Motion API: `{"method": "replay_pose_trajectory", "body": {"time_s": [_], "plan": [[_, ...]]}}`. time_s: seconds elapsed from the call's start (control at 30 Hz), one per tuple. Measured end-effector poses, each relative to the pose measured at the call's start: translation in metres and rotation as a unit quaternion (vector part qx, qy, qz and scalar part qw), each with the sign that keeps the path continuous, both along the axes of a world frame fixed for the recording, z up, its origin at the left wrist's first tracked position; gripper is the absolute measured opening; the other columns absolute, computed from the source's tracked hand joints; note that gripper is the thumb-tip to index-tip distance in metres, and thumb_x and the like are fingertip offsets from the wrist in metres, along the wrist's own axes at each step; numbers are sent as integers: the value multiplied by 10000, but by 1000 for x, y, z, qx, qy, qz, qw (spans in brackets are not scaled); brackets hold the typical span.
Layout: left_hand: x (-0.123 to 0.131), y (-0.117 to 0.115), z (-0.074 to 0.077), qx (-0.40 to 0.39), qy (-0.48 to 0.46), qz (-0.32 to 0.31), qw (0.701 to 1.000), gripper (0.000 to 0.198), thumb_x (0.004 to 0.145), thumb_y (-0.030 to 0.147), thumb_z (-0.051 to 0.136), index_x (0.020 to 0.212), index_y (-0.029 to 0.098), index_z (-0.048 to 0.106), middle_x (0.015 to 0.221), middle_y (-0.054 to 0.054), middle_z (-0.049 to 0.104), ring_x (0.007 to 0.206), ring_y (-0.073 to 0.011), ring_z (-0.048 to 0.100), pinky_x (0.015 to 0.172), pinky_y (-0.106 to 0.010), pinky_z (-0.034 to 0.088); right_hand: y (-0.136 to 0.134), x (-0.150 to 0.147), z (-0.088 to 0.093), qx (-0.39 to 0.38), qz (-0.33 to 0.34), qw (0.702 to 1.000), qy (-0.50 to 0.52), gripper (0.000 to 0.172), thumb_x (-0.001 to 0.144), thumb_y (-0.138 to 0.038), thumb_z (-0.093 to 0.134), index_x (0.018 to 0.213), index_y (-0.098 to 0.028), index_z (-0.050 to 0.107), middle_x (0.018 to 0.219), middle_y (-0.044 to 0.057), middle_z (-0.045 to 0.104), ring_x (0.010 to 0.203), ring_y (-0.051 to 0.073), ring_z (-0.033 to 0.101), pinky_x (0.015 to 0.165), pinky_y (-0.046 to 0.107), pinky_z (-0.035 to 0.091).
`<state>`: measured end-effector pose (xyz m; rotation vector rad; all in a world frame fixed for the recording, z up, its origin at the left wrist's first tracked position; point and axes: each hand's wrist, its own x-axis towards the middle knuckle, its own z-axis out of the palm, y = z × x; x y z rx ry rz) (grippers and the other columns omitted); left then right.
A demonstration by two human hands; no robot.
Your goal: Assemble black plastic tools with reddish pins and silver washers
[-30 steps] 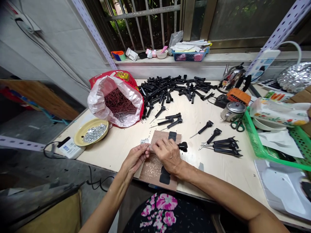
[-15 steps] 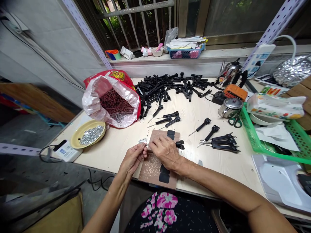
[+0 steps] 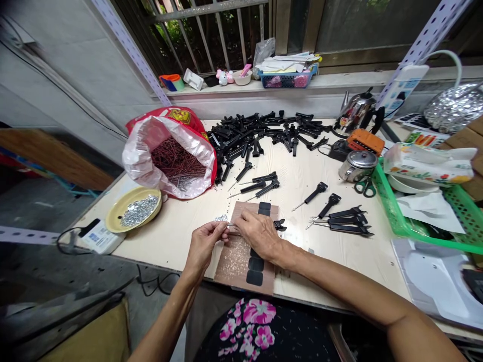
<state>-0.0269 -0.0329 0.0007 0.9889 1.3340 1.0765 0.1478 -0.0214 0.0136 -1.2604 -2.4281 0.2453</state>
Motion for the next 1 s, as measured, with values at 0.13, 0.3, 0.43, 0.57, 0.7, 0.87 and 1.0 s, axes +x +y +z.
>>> {"method": "replay_pose_trajectory", "body": {"time_s": [0.13, 0.3, 0.43, 0.57, 0.7, 0.87, 1.0], "plan": [[-2, 3, 0, 3, 10, -12, 1000, 275, 721, 377, 686, 762, 105, 667, 640, -12, 630, 537, -100, 537, 534, -217, 453, 2, 1, -1, -7, 7, 1000, 12, 232, 962, -267, 390, 936, -191, 608, 793, 31, 575, 732, 133, 530, 600, 232, 338], [-6, 5, 1, -27, -16, -41, 999, 282, 716, 372, 688, 754, 94, 660, 622, -12, 619, 514, -95, 526, 509, -219, 453, 4, 1, -6, 40, 33, 999, 17, 201, 949, -238, 419, 898, -172, 602, 831, 48, 579, 746, 146, 519, 636, 258, 346], [-7, 6, 1, -23, 1, -43, 999, 280, 712, 366, 693, 751, 90, 662, 601, -6, 610, 509, -94, 529, 512, -216, 455, 5, -1, -10, 22, 30, 999, 3, 245, 958, -232, 394, 844, -160, 598, 763, 36, 565, 698, 137, 511, 603, 255, 334], [-9, 8, 0, -39, -23, -46, 998, 294, 696, 384, 705, 742, 96, 662, 609, -3, 611, 501, -88, 520, 500, -214, 455, 5, -2, -10, -10, 39, 999, 25, 225, 960, -266, 398, 928, -147, 587, 831, 45, 568, 716, 133, 514, 611, 243, 350], [-9, 8, 0, -65, -49, -63, 995, 300, 679, 385, 728, 713, 95, 655, 615, -8, 620, 496, -76, 520, 492, -199, 453, 4, 0, -8, 71, 42, 996, -36, 232, 951, -180, 391, 901, -177, 617, 778, 41, 559, 730, 159, 497, 653, 283, 332], [0, 9, 2, -115, -115, -65, 985, 331, 663, 402, 744, 687, 87, 644, 616, -26, 632, 490, -67, 535, 499, -184, 473, 2, 11, -3, 34, 14, 999, 20, 217, 950, -233, 422, 923, -174, 630, 782, 37, 572, 730, 144, 509, 640, 259, 349], [9, 9, 6, -134, -165, -70, 975, 361, 669, 429, 738, 763, 94, 641, 649, -49, 657, 511, -83, 573, 534, -199, 511, -1, 22, 0, 23, -9, 999, 44, 238, 952, -275, 418, 916, -183, 634, 834, 41, 582, 726, 136, 520, 641, 247, 372]]}}
